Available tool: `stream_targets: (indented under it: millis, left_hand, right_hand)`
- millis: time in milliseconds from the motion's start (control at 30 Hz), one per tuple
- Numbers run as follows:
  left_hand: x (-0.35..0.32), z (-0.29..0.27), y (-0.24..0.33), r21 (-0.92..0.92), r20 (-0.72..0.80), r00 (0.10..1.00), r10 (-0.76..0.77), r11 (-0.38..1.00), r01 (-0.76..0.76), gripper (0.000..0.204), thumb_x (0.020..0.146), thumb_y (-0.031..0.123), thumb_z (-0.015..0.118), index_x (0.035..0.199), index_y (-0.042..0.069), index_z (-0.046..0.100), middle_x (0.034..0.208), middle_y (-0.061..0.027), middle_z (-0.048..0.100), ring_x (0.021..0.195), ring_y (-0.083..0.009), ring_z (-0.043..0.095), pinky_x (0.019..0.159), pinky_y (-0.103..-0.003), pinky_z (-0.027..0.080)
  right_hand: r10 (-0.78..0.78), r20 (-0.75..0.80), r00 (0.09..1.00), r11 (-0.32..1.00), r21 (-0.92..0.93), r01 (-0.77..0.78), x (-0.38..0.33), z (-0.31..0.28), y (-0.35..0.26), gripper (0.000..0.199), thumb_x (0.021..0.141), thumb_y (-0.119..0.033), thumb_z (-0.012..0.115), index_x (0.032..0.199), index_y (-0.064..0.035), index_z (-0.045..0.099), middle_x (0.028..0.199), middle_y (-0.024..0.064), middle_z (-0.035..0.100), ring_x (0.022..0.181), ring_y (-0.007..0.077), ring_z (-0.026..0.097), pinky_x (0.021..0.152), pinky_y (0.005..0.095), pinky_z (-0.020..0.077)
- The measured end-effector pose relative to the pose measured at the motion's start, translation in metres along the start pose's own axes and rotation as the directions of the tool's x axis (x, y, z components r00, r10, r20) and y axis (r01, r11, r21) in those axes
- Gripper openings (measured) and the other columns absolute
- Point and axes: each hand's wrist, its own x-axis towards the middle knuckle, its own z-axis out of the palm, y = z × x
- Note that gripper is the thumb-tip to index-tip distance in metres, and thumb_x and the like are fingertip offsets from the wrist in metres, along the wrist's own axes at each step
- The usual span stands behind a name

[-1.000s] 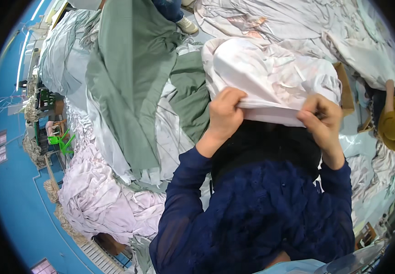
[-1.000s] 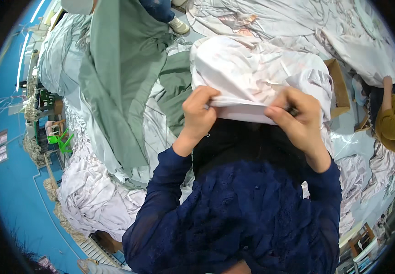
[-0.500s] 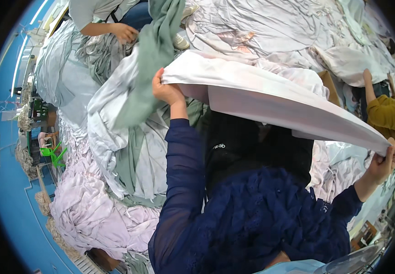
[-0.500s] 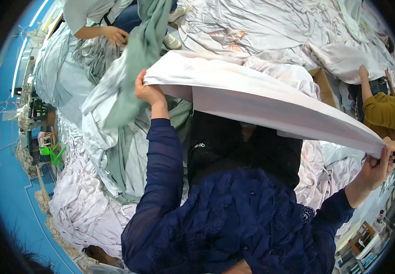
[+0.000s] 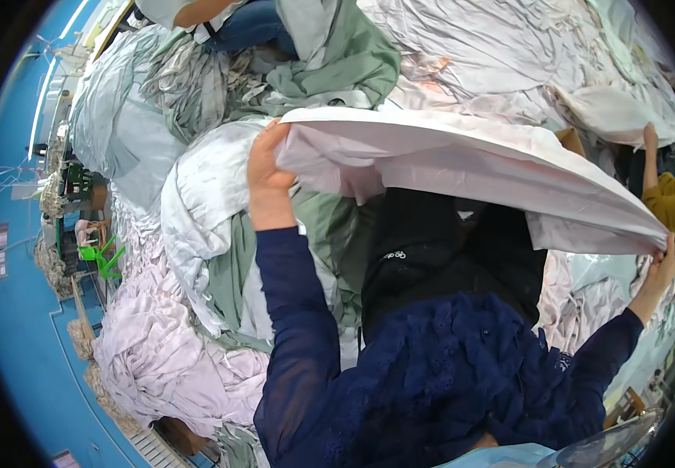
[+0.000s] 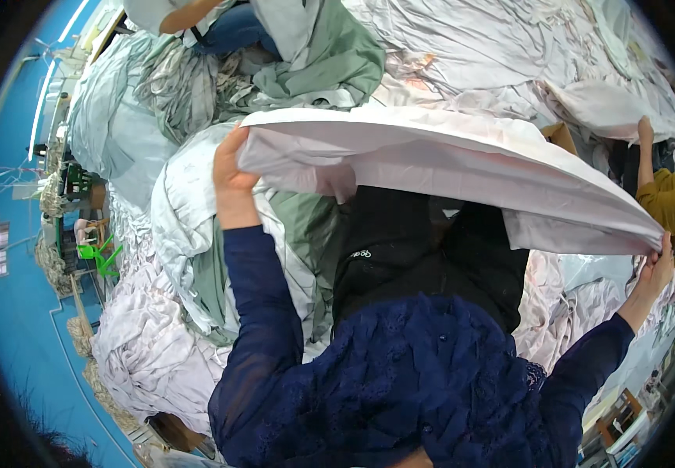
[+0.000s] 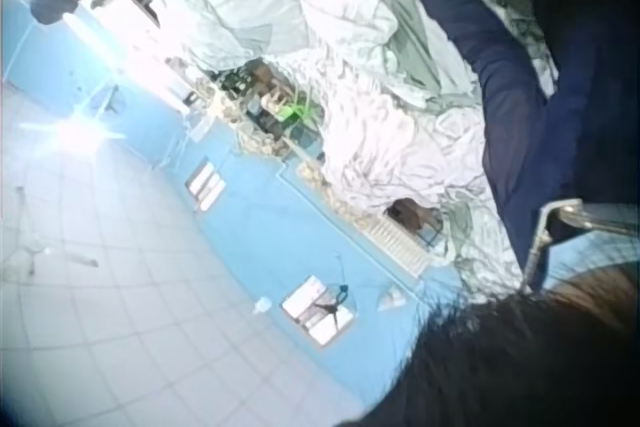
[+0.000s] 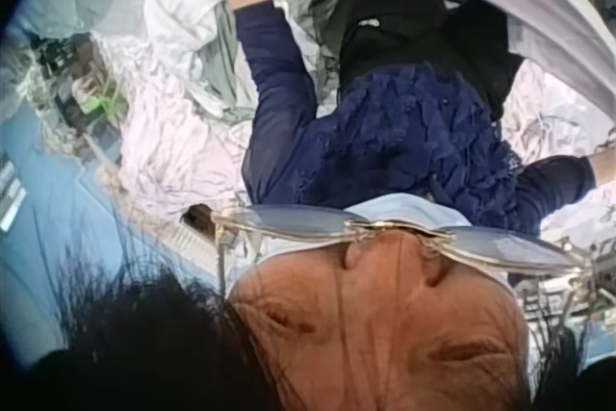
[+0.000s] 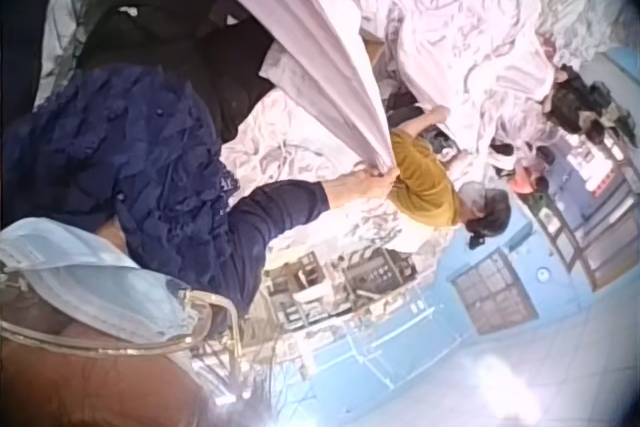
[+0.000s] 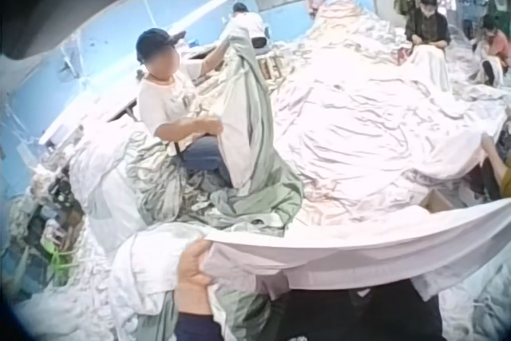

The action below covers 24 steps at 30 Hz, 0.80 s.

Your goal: Trim loose threads and inspect pillowcases in a manufacturing setting.

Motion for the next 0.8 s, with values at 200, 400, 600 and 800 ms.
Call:
stream_targets:
  millis: [200,400,600,800]
  left_hand:
    - [0.041,-0.046,0.028,0.189,-0.122,0.940,-0.319,0.922,0.337,0.011,0.078,0.008,0.070,0.088,0.004,0.068,0.089,-0.0068,0.070,0.080,-0.0213,0.067,0.076,-0.032,0.053]
    - [0.065,-0.034,-0.021,0.064,-0.181,0.896,-0.407,0.904,0.423,0.015,0.074,0.009,0.073,0.088,0.004,0.067,0.086,-0.0081,0.070,0.077,-0.0234,0.068,0.074,-0.037,0.055]
    - [0.068,-0.026,-0.040,0.147,-0.213,0.916,-0.340,0.916,0.374,0.014,0.077,0.009,0.071,0.089,0.003,0.067,0.082,-0.0083,0.070,0.075,-0.0221,0.068,0.071,-0.034,0.055]
    - [-0.019,0.103,-0.153,0.670,0.723,0.683,-0.107,-0.130,-0.730,0.092,0.058,0.029,0.088,0.138,0.011,0.046,0.140,-0.0195,0.042,0.129,-0.0377,0.039,0.101,-0.050,0.036]
  right_hand:
    - [-0.060,0.078,0.995,0.994,-0.086,0.067,0.019,0.058,0.030,0.015,0.083,-0.012,0.075,0.093,-0.0042,0.067,0.078,-0.0003,0.064,0.059,0.0064,0.053,0.047,0.0178,0.0389]
    - [-0.076,0.145,0.987,0.969,-0.221,0.107,0.045,0.043,0.058,0.015,0.085,-0.013,0.074,0.095,-0.0038,0.068,0.078,-0.0030,0.062,0.064,0.0065,0.054,0.054,0.0201,0.0409]
    - [-0.040,0.166,0.985,0.932,-0.350,0.097,0.015,0.066,0.086,0.018,0.088,-0.014,0.070,0.101,-0.0034,0.069,0.088,-0.0036,0.062,0.072,0.0034,0.053,0.059,0.0182,0.0395]
    - [-0.052,0.591,0.805,0.831,-0.422,0.363,-0.116,0.149,0.097,0.030,0.093,-0.012,0.063,0.120,-0.0009,0.061,0.106,0.0023,0.064,0.086,0.0076,0.059,0.077,0.0203,0.0458]
